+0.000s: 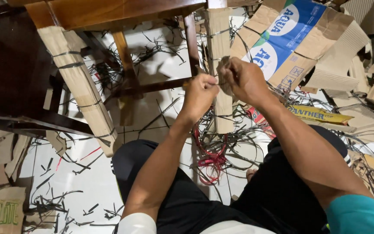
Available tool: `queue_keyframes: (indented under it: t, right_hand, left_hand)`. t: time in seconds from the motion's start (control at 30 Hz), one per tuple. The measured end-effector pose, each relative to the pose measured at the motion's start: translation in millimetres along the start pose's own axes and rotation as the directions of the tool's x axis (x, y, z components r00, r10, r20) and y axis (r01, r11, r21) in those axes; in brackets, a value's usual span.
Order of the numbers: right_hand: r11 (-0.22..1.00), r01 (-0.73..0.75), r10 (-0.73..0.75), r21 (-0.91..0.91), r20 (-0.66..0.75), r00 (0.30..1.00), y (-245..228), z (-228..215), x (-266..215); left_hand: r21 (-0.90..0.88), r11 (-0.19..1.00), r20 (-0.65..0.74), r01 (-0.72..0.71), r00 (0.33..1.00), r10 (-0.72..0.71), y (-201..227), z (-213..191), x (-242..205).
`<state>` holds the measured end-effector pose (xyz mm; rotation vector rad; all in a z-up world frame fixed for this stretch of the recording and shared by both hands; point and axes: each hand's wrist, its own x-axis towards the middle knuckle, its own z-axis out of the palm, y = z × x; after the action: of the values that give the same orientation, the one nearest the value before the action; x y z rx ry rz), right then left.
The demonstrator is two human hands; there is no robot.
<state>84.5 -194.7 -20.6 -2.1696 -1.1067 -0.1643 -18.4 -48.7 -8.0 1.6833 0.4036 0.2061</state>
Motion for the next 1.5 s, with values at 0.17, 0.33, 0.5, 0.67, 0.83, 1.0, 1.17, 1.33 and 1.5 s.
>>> queue_keyframes:
  t: [0.17,0.33,0.5,0.67,0.83,1.0,1.17,1.33,1.5]
  right_hand:
    - [0.99,-0.076,0.075,0.118,0.02,0.997,-18.9,-7.2,-6.8]
    - [0.878,-0.256,0.242,0.405,0.087,0.966,-55.2,-32.3,-18.8]
    - [0.833,-0.361,0.279,0.42,0.244,0.929,-40.7,-35.4,-22.9]
    - [0.936,-0.312,0.292,0.164,0.134,0.947,-14.3,-17.1,-25.4]
    - [0.981,-0.173,0.165,0.085,0.094,0.982,-10.3,-10.1,-22.7]
    - [0.983,-0.186,0.185,-0.004,0.113,0.976,-7.5,-13.3,-20.4]
    - [0.967,-0.226,0.204,0.117,0.172,0.964,-19.4,-22.6,-21.0]
    - [0.913,-0.258,0.24,0.315,0.096,0.966,-29.8,-31.9,-21.5]
    - [0.861,-0.212,0.212,0.462,0.053,0.976,-33.9,-31.4,-16.2]
  left_hand:
    - [0.36,0.931,0.042,-0.06,0.998,0.048,-3.4,-4.6,4.3]
    - [-0.373,0.89,0.082,0.263,0.964,-0.251,-41.0,16.7,29.8]
    - [-0.59,0.715,0.235,0.374,0.927,-0.292,-19.2,15.1,19.8]
    - [-0.544,0.769,0.209,0.337,0.941,-0.264,-30.0,17.8,24.9]
    - [-0.522,0.807,0.105,0.276,0.96,-0.261,-26.9,20.5,17.0]
    - [-0.418,0.9,-0.126,0.124,0.973,-0.193,-37.5,34.9,18.1]
    - [-0.508,0.859,-0.289,-0.071,0.953,-0.093,-30.9,48.6,4.3]
    - [-0.563,0.82,-0.265,-0.1,0.962,-0.064,-29.6,49.8,5.8]
    - [-0.52,0.852,-0.247,-0.066,0.966,-0.076,-35.2,47.8,11.5]
